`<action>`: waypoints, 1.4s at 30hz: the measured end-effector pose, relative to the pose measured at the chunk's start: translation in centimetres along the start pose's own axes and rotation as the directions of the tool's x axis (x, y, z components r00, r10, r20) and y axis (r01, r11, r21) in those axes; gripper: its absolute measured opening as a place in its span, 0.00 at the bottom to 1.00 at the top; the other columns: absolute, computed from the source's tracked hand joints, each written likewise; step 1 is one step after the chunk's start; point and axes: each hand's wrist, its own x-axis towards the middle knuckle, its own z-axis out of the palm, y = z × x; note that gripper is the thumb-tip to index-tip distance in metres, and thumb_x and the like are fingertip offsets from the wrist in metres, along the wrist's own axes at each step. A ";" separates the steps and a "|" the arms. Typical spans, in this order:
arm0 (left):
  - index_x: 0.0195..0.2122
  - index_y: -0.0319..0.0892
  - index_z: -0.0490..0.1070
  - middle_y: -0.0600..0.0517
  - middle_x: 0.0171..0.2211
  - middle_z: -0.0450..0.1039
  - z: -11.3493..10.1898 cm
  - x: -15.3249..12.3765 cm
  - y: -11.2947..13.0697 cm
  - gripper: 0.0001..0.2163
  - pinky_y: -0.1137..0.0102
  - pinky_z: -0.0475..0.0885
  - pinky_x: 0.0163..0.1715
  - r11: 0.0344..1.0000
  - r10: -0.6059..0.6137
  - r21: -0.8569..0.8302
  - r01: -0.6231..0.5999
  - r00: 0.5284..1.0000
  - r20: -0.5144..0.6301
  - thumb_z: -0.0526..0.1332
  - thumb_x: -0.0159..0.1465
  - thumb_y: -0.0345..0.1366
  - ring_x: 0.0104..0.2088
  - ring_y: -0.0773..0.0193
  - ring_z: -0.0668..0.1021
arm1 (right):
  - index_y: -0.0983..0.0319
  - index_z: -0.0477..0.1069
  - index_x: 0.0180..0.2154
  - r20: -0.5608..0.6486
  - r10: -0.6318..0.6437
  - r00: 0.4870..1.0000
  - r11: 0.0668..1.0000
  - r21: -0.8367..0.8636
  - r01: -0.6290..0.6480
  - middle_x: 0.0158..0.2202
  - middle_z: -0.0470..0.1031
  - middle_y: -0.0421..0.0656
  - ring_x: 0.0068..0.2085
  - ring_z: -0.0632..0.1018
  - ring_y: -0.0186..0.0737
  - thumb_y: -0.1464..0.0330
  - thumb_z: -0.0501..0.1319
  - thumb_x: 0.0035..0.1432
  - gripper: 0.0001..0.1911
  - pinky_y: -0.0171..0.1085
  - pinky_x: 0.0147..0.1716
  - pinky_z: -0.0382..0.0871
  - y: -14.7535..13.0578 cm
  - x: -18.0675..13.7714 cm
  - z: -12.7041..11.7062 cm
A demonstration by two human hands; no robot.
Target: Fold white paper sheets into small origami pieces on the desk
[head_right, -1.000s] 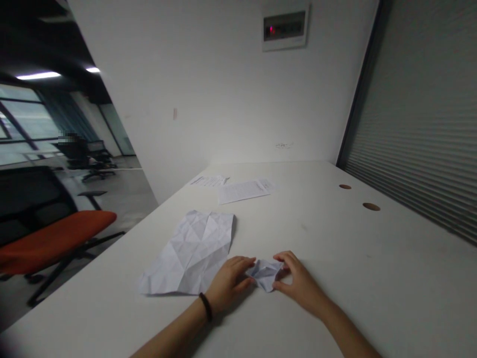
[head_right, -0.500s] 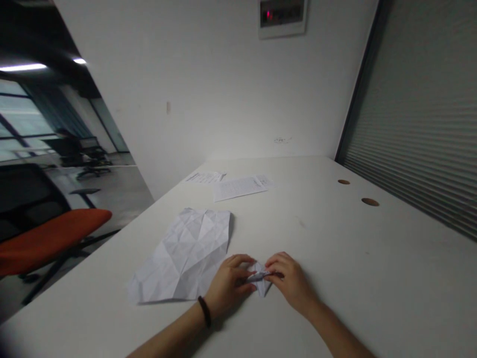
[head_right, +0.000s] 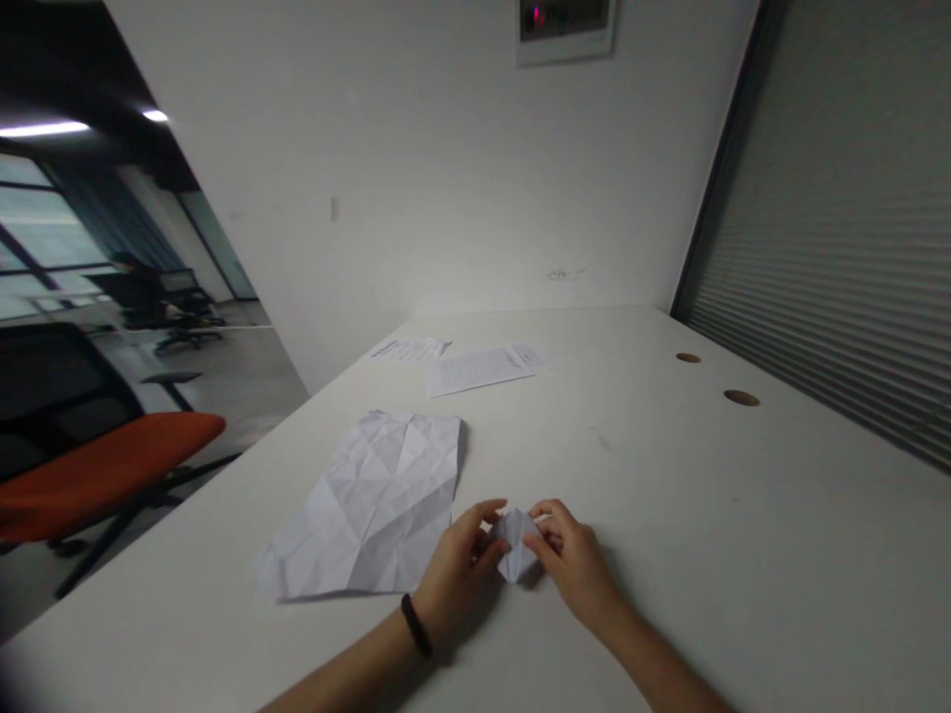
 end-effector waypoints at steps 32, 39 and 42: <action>0.48 0.42 0.61 0.49 0.44 0.66 0.9 -0.3 1.2 0.24 0.69 0.69 0.41 0.995 0.097 0.020 -0.095 0.988 -0.124 0.52 0.50 0.19 0.40 0.63 0.72 | 0.60 0.63 0.30 0.089 -0.454 0.887 0.693 -0.590 0.414 0.27 0.66 0.41 0.28 0.71 0.37 0.76 0.47 0.56 0.09 0.35 0.27 0.66 -1.6 -0.5 0.9; 0.43 0.41 0.68 0.49 0.43 0.70 -0.3 0.3 0.9 0.16 0.66 0.68 0.44 0.894 0.224 0.381 -0.234 0.972 0.072 0.53 0.56 0.19 0.43 0.60 0.70 | 0.60 0.66 0.32 0.041 -0.278 0.960 0.752 -0.613 0.244 0.33 0.67 0.42 0.35 0.71 0.38 0.80 0.48 0.50 0.13 0.37 0.36 0.66 -1.5 0.1 -0.2; 0.46 0.43 0.67 0.50 0.46 0.70 -1.1 0.2 0.4 0.13 0.61 0.67 0.45 0.813 0.196 0.511 -0.277 0.958 0.208 0.57 0.60 0.29 0.46 0.56 0.69 | 0.60 0.70 0.33 0.157 -0.208 0.965 0.765 -0.589 0.261 0.35 0.68 0.43 0.40 0.70 0.40 0.78 0.53 0.50 0.12 0.38 0.42 0.64 -1.5 -0.1 -1.5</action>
